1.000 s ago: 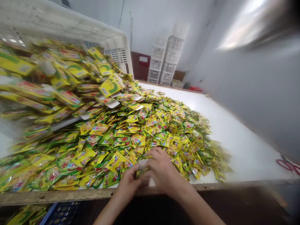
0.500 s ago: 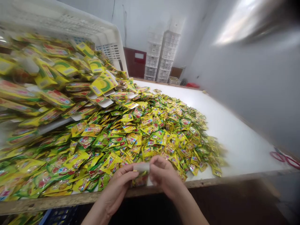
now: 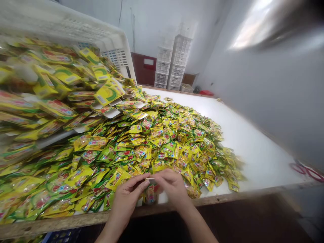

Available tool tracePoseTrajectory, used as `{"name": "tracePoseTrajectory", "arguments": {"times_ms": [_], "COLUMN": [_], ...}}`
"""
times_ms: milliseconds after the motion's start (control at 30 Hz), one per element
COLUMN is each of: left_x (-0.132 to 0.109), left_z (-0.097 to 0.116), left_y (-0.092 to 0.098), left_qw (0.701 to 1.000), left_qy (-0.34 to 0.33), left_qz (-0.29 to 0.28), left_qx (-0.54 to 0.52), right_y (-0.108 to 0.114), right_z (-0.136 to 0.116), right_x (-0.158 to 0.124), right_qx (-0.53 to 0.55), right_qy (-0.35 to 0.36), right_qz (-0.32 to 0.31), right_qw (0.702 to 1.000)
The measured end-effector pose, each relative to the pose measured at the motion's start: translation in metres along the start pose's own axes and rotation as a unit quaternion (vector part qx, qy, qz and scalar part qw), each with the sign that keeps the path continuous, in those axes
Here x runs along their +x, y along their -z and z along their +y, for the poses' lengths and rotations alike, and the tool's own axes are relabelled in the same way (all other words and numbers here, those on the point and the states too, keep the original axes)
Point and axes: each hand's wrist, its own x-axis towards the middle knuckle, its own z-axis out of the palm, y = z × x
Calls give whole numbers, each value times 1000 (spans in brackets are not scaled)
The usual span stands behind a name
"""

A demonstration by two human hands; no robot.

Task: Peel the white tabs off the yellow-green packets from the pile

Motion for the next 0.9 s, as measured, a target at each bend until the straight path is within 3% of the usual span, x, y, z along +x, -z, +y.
{"name": "tracePoseTrajectory", "arguments": {"times_ms": [200, 367, 433, 633, 767, 900], "left_x": [4, 5, 3, 0, 2, 1], "left_z": [-3, 3, 1, -10, -8, -12], "left_y": [-7, -3, -1, 0, -1, 0], "left_qw": [997, 966, 959, 962, 955, 951], "left_qy": [-57, -199, -224, -199, -229, -244], "left_qz": [4, -30, -39, -19, -66, -74], "left_qx": [54, 161, 171, 185, 174, 174], "right_y": [-5, 0, 3, 5, 1, 0], "right_z": [13, 13, 11, 9, 9, 9], "right_x": [3, -1, -5, -13, -17, -24], "right_qx": [69, 39, 9, -69, -96, -123], "right_qy": [-78, 10, 44, 85, 157, 199], "right_qz": [34, 30, 26, 29, 43, 33], "right_qw": [994, 999, 999, 994, 982, 972]}}
